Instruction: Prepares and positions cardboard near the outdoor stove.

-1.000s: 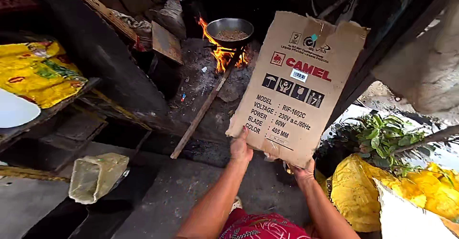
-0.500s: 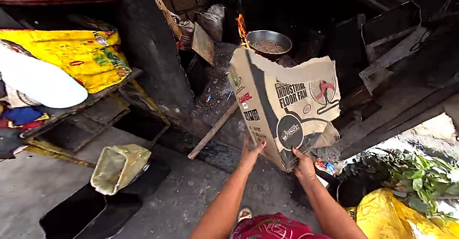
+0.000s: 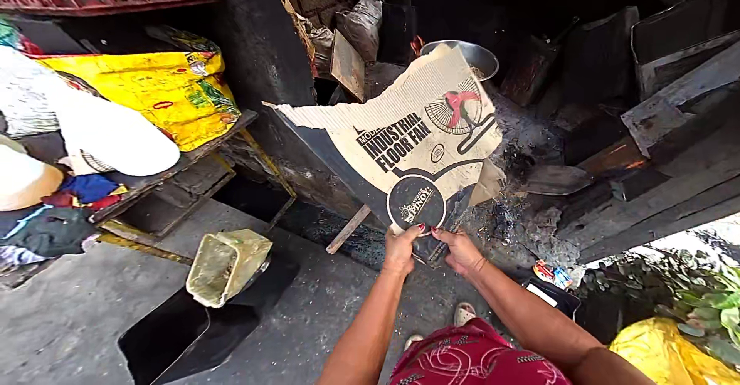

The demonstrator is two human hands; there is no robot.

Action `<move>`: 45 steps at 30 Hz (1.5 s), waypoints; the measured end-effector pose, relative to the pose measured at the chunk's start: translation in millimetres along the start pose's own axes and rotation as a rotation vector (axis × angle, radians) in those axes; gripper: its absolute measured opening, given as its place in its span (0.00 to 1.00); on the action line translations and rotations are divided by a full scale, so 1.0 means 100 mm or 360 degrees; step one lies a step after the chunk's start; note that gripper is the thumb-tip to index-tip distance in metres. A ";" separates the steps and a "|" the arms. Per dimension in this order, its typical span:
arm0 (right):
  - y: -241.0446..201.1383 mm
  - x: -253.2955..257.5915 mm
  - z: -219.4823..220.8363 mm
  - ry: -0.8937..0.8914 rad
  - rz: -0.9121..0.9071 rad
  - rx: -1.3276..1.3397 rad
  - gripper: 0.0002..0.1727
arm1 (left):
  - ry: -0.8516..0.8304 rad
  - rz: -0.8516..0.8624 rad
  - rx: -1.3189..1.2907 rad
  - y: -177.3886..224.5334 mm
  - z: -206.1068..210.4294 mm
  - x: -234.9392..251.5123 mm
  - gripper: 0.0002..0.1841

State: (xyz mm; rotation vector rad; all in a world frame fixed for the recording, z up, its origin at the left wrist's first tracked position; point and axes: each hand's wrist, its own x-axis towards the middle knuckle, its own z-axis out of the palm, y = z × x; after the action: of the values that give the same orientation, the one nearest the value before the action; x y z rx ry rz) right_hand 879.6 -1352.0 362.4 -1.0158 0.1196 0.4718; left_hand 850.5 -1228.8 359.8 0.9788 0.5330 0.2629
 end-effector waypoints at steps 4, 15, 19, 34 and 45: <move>0.05 0.36 0.13 -0.0080 0.0060 -0.0092 0.13 | 0.0127 0.0076 -0.0029 0.00 -0.12 0.30 0.19; -0.60 1.81 -0.37 -0.0101 -0.0310 -0.0898 0.30 | 0.0111 -0.0074 -0.0491 0.47 -0.07 1.27 0.14; -1.07 2.37 -0.51 0.0013 0.0014 -0.0706 0.49 | -0.0107 -0.0047 -0.0701 0.42 -0.02 1.64 0.19; -1.32 1.68 -0.17 0.0904 -0.0787 -0.0218 0.21 | -0.0404 -0.0252 0.1305 0.64 -0.27 1.87 0.16; -1.37 0.56 -0.11 0.1337 -0.1100 -0.1428 0.29 | -0.1605 0.1389 0.2125 0.68 0.77 0.79 0.26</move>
State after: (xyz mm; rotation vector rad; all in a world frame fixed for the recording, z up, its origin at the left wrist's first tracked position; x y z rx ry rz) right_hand 990.2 -1402.7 447.3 -1.9870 0.3017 -0.6321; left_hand 960.1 -1212.4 427.1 2.4041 -0.8473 0.1145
